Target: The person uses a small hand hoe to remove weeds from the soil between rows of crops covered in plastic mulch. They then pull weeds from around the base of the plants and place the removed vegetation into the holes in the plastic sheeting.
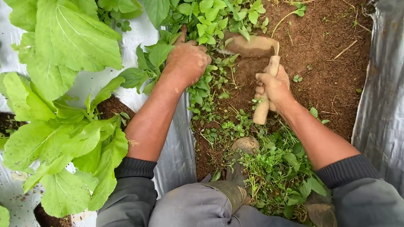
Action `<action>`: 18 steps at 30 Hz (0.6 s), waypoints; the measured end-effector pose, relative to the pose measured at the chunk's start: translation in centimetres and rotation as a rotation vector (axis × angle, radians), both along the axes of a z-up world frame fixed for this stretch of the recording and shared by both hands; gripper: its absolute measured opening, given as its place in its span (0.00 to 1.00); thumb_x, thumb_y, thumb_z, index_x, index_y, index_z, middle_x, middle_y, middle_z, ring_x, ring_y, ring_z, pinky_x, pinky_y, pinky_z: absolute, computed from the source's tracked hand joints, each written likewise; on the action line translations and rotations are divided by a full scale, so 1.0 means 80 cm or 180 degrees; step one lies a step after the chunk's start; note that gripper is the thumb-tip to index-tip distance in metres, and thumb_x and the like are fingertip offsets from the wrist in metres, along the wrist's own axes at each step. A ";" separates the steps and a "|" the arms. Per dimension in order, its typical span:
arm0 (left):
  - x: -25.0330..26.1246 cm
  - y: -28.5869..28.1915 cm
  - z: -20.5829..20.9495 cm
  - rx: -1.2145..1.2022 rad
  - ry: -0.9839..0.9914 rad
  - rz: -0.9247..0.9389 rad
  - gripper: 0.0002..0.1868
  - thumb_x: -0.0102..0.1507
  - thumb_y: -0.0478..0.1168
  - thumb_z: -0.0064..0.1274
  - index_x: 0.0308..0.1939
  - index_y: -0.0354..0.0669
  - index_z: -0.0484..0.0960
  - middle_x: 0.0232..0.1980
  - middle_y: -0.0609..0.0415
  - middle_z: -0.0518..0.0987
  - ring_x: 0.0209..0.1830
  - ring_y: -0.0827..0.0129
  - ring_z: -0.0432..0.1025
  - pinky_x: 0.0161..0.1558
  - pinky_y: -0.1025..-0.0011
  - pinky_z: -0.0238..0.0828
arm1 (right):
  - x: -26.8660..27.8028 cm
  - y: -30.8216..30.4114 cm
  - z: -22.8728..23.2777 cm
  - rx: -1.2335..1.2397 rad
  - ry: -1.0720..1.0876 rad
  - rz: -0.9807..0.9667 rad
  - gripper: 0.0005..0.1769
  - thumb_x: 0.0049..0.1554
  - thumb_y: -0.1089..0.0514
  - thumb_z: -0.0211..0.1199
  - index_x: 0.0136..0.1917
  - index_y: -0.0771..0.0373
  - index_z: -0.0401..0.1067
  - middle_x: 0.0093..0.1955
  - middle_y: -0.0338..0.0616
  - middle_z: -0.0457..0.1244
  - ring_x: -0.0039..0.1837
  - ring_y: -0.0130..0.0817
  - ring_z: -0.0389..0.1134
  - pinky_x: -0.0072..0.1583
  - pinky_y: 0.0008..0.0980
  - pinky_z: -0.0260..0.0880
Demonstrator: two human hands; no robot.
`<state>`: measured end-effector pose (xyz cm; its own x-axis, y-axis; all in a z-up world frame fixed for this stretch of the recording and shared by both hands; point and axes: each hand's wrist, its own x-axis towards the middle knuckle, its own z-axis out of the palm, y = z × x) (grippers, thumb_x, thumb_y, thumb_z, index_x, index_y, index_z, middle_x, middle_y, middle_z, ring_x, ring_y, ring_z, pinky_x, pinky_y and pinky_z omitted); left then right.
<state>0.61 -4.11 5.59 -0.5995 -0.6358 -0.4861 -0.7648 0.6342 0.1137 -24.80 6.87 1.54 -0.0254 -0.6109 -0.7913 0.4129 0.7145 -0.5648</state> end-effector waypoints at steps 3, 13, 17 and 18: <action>-0.008 0.010 0.019 0.0027 -0.0170 -0.0092 0.12 0.65 0.38 0.52 0.29 0.57 0.88 0.62 0.56 0.81 0.70 0.53 0.69 0.80 0.40 0.26 | 0.033 0.027 -0.014 0.0001 0.0309 0.0622 0.18 0.57 0.69 0.62 0.54 0.56 0.58 0.38 0.41 0.60 0.26 0.27 0.57 0.25 0.29 0.63; -0.043 0.033 0.103 0.0079 -0.0930 -0.0126 0.15 0.63 0.54 0.59 0.46 0.53 0.89 0.58 0.53 0.83 0.68 0.50 0.68 0.75 0.31 0.34 | 0.016 0.029 -0.010 -0.0308 -0.0152 -0.0218 0.16 0.58 0.67 0.59 0.53 0.54 0.56 0.32 0.34 0.57 0.25 0.22 0.59 0.24 0.25 0.67; -0.040 0.061 0.101 -0.0150 -0.1811 -0.0724 0.18 0.67 0.52 0.49 0.57 0.58 0.85 0.66 0.59 0.77 0.73 0.55 0.61 0.74 0.42 0.47 | -0.013 0.039 0.021 -0.0175 0.0334 0.1251 0.15 0.56 0.69 0.59 0.54 0.61 0.60 0.30 0.40 0.57 0.24 0.25 0.60 0.25 0.29 0.68; -0.030 0.066 0.071 -0.0272 -0.1766 -0.0673 0.16 0.68 0.52 0.46 0.55 0.61 0.85 0.65 0.58 0.75 0.72 0.51 0.58 0.69 0.44 0.56 | -0.029 0.027 0.027 -0.0246 0.0553 0.1481 0.15 0.55 0.69 0.60 0.54 0.62 0.61 0.30 0.41 0.58 0.24 0.26 0.60 0.25 0.30 0.69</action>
